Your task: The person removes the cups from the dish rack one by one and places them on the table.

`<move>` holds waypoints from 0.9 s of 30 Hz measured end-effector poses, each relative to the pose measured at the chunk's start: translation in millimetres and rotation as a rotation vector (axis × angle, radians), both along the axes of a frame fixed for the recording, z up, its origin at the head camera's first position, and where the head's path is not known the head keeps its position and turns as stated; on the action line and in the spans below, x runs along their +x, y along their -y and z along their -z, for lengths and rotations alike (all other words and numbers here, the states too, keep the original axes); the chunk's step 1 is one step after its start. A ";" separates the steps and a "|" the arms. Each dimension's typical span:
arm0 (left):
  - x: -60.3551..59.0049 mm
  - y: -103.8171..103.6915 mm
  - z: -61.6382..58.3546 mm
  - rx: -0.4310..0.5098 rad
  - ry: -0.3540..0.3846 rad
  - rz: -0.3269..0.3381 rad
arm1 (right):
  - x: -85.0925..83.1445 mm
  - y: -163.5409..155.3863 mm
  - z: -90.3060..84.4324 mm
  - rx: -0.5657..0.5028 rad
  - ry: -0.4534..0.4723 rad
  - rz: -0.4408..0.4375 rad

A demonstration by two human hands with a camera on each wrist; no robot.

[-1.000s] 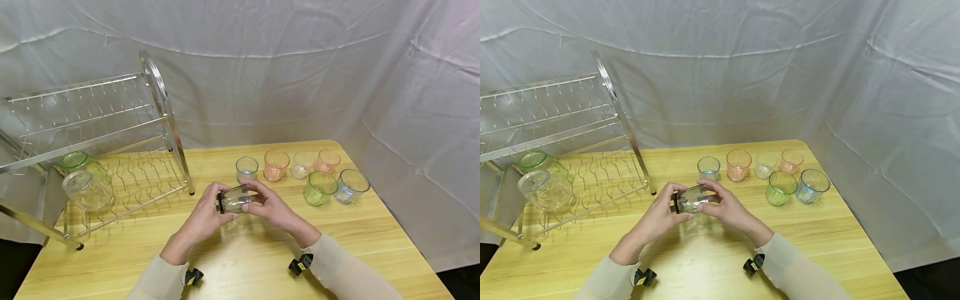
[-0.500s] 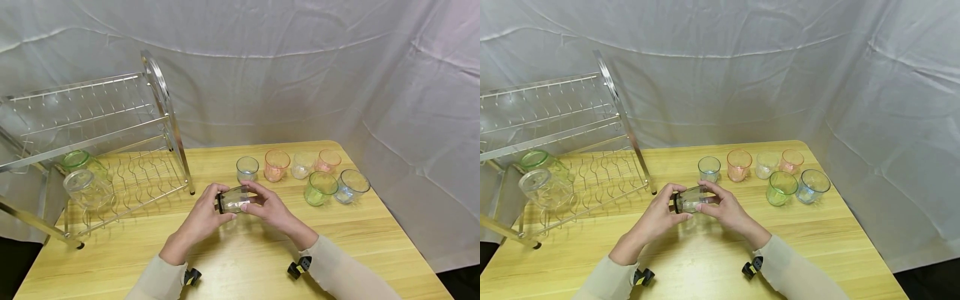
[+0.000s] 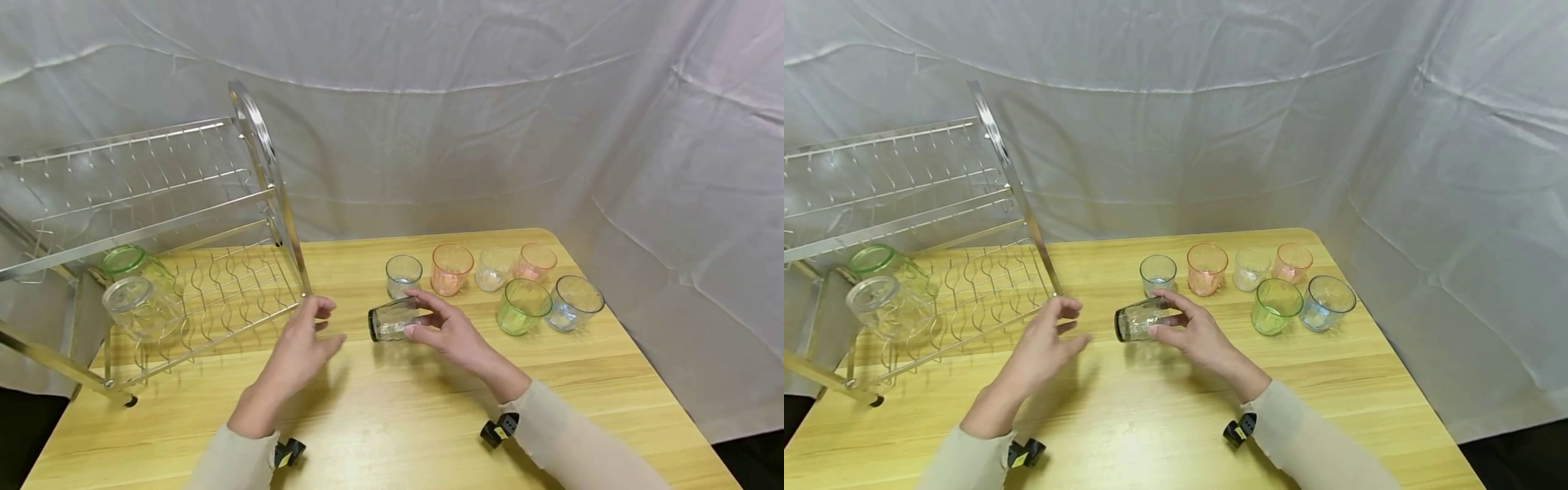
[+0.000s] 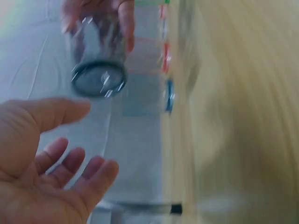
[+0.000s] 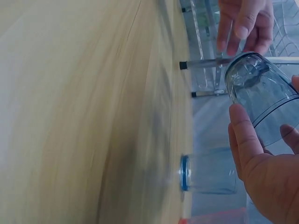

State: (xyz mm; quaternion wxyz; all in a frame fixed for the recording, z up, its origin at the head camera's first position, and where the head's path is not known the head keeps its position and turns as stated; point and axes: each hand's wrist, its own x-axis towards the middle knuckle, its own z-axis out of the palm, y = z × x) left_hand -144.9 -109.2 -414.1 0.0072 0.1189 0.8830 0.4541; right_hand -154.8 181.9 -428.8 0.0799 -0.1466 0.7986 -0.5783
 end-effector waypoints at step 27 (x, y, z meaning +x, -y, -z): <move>-0.7 63.8 3.3 -0.296 -0.043 -0.192 | -3.8 -50.0 -27.9 0.628 -0.240 0.085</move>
